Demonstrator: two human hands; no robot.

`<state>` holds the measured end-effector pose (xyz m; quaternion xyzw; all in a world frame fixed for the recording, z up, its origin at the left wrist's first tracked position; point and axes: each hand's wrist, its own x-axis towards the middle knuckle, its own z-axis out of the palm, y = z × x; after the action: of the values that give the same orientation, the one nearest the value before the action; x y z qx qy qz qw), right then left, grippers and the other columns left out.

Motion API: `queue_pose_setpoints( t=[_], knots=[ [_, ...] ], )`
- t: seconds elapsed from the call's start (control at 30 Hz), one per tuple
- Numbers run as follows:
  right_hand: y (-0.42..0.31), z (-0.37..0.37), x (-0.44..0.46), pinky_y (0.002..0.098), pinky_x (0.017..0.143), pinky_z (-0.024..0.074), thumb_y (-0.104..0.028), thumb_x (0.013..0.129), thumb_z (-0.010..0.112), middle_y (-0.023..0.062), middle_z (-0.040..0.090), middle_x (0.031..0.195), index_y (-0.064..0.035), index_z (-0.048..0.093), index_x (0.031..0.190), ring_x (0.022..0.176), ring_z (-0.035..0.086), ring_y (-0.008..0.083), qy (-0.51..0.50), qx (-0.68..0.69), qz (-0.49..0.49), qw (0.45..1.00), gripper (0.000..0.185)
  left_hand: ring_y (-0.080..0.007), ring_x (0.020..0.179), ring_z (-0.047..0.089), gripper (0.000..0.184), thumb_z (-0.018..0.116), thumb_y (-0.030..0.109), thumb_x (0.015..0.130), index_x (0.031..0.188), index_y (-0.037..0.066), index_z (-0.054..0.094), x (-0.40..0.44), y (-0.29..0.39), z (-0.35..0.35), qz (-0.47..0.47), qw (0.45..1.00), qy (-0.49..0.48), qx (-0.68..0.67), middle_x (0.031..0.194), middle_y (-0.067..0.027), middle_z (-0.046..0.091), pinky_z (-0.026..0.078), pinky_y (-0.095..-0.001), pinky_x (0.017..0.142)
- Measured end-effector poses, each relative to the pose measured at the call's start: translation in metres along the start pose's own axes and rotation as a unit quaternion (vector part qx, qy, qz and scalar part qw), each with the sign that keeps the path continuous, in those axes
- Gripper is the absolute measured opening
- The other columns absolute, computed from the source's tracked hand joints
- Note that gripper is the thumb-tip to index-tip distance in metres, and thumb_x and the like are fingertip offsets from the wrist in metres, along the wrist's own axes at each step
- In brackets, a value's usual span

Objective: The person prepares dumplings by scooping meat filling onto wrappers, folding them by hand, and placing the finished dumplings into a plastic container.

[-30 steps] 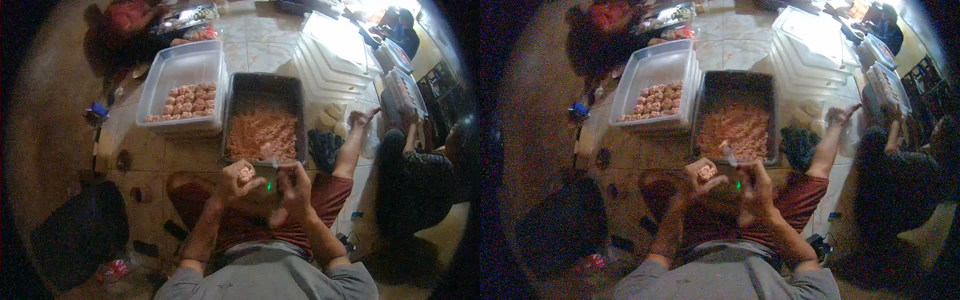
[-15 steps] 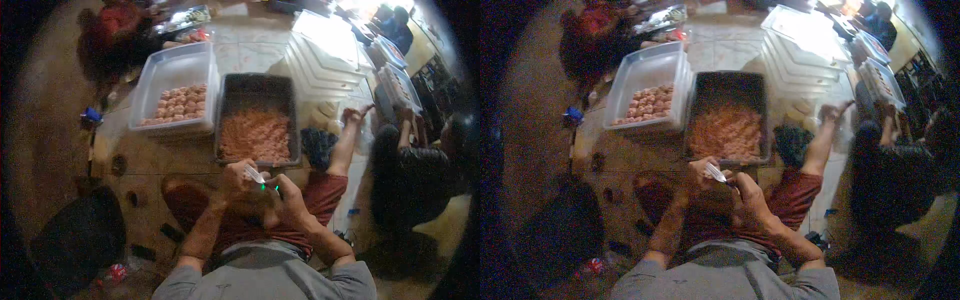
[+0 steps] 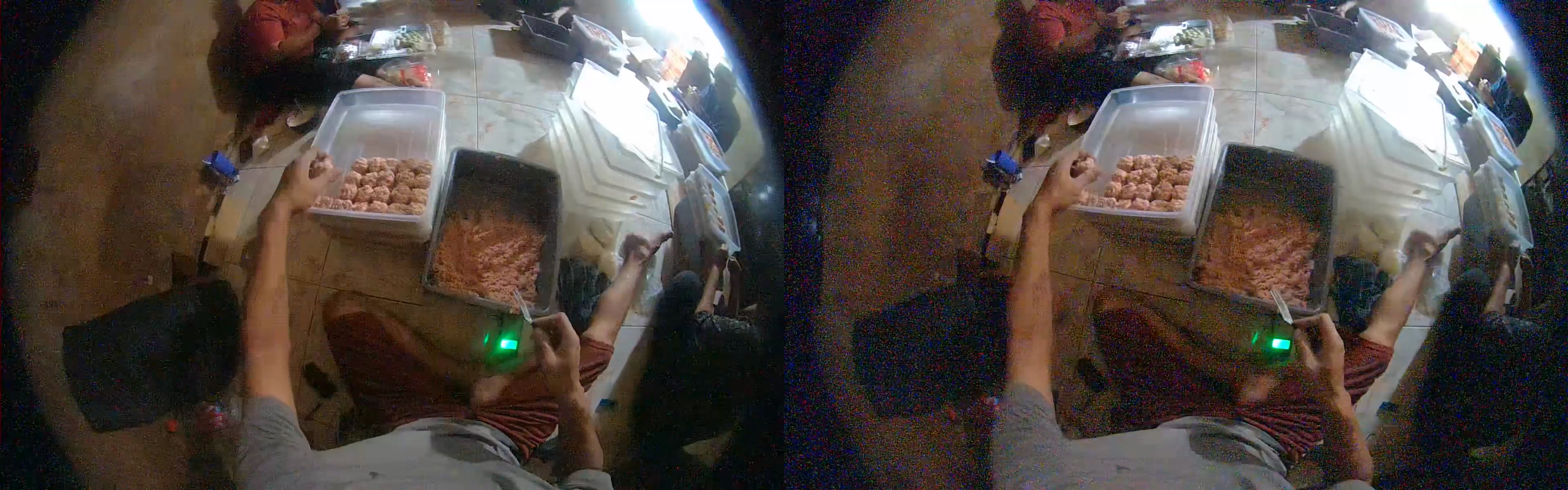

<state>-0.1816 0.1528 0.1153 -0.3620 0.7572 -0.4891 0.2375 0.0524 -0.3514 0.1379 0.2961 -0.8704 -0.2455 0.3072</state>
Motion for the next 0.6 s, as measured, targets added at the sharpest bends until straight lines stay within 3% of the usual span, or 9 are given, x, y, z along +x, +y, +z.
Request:
queue_pose_setpoints(
  t=[0.03, 0.1, 0.2, 0.23, 0.27, 0.33, 0.43, 0.53, 0.6],
  knots=[
    [-0.003, 0.002, -0.001, 0.0267, 0.073, 0.046, -0.001, 0.091, 0.059, 0.0042, 0.059, 0.084, -0.0025, 0.057, 0.098, 0.079, 0.055, 0.0119, -0.001, 0.0, 0.005, 1.0, 0.007, -0.0181, 0.062, 0.06, 0.04, 0.08, 0.025, 0.08, 0.105, -0.001, 0.062, 0.009, -0.022, 0.0, -0.003, 1.0, -0.004, -0.001, 0.074, -0.0057, 0.065, 0.05, -0.0347, 0.061],
    [-0.009, 0.002, 0.0, 0.027, 0.073, 0.0461, -0.001, 0.091, 0.06, 0.0043, 0.059, 0.084, -0.0022, 0.058, 0.098, 0.079, 0.054, 0.0116, 0.021, -0.005, 0.049, 0.999, 0.007, -0.0216, 0.065, 0.065, 0.04, 0.074, 0.03, 0.085, 0.107, -0.001, 0.063, 0.022, -0.031, -0.001, -0.1, 0.97, -0.177, 0.133, 0.073, -0.0133, 0.067, 0.051, -0.0389, 0.061],
    [-0.004, -0.003, 0.003, 0.0255, 0.075, 0.0443, -0.002, 0.093, 0.057, 0.0025, 0.059, 0.087, -0.0016, 0.056, 0.097, 0.082, 0.053, 0.0095, 0.021, -0.018, 0.023, 0.999, 0.004, -0.0271, 0.073, 0.069, 0.043, 0.063, 0.038, 0.091, 0.111, 0.0, 0.064, 0.03, -0.008, 0.007, -0.181, 0.938, -0.26, 0.14, 0.081, -0.0191, 0.07, 0.053, -0.0407, 0.066],
    [-0.004, -0.004, 0.005, 0.0255, 0.075, 0.0443, -0.002, 0.093, 0.057, 0.0025, 0.059, 0.087, -0.0016, 0.056, 0.097, 0.082, 0.053, 0.0095, 0.023, -0.022, 0.029, 0.999, 0.004, -0.0271, 0.073, 0.069, 0.043, 0.063, 0.038, 0.091, 0.111, 0.0, 0.064, 0.036, -0.04, 0.017, -0.181, 0.937, -0.266, 0.135, 0.081, -0.0191, 0.07, 0.053, -0.0407, 0.066],
    [-0.004, -0.006, 0.009, 0.0251, 0.076, 0.0441, -0.003, 0.093, 0.058, 0.0026, 0.059, 0.087, -0.0015, 0.056, 0.098, 0.083, 0.053, 0.0096, 0.023, -0.003, 0.042, 0.999, 0.005, -0.0274, 0.085, 0.068, 0.039, 0.063, 0.038, 0.092, 0.113, 0.005, 0.066, 0.045, -0.098, 0.032, -0.093, 0.923, -0.315, 0.198, 0.093, -0.0184, 0.069, 0.053, -0.042, 0.076],
    [-0.003, -0.013, 0.017, 0.0246, 0.077, 0.0439, -0.003, 0.094, 0.058, 0.0028, 0.059, 0.086, -0.0013, 0.056, 0.1, 0.083, 0.053, 0.0097, 0.035, 0.006, 0.062, 0.997, 0.007, -0.0277, 0.097, 0.066, 0.036, 0.062, 0.038, 0.092, 0.115, 0.01, 0.068, 0.048, -0.129, 0.047, 0.009, 0.899, -0.362, 0.247, 0.105, -0.0177, 0.069, 0.052, -0.0434, 0.086],
    [0.01, -0.009, 0.043, 0.0265, 0.077, 0.047, -0.004, 0.094, 0.059, 0.0043, 0.062, 0.09, -0.0002, 0.058, 0.106, 0.085, 0.057, 0.0115, 0.021, -0.011, -0.028, 0.999, 0.012, -0.0355, 0.097, 0.068, 0.051, 0.05, 0.047, 0.097, 0.11, 0.0, 0.064, 0.034, -0.074, 0.032, 0.025, 0.91, -0.32, 0.264, 0.102, -0.0244, 0.069, 0.053, -0.0405, 0.081],
    [0.025, 0.001, 0.085, 0.0295, 0.078, 0.0496, -0.005, 0.092, 0.061, 0.0111, 0.066, 0.099, -0.0013, 0.06, 0.111, 0.089, 0.063, 0.018, -0.023, -0.112, -0.047, 0.992, 0.019, -0.0289, 0.107, 0.064, 0.036, 0.054, 0.033, 0.098, 0.117, 0.004, 0.066, 0.006, 0.0, 0.015, -0.132, 0.937, -0.205, 0.251, 0.11, -0.018, 0.067, 0.05, -0.0394, 0.093],
    [0.05, 0.01, 0.123, 0.0362, 0.082, 0.05, -0.009, 0.089, 0.065, 0.0158, 0.065, 0.1, -0.0027, 0.061, 0.111, 0.091, 0.064, 0.0282, -0.065, -0.197, -0.15, 0.967, 0.023, -0.0272, 0.101, 0.065, 0.043, 0.063, 0.04, 0.093, 0.113, 0.002, 0.066, -0.027, 0.07, 0.015, 0.012, 0.993, 0.067, 0.094, 0.106, -0.0182, 0.068, 0.051, -0.0373, 0.092]
  ],
)
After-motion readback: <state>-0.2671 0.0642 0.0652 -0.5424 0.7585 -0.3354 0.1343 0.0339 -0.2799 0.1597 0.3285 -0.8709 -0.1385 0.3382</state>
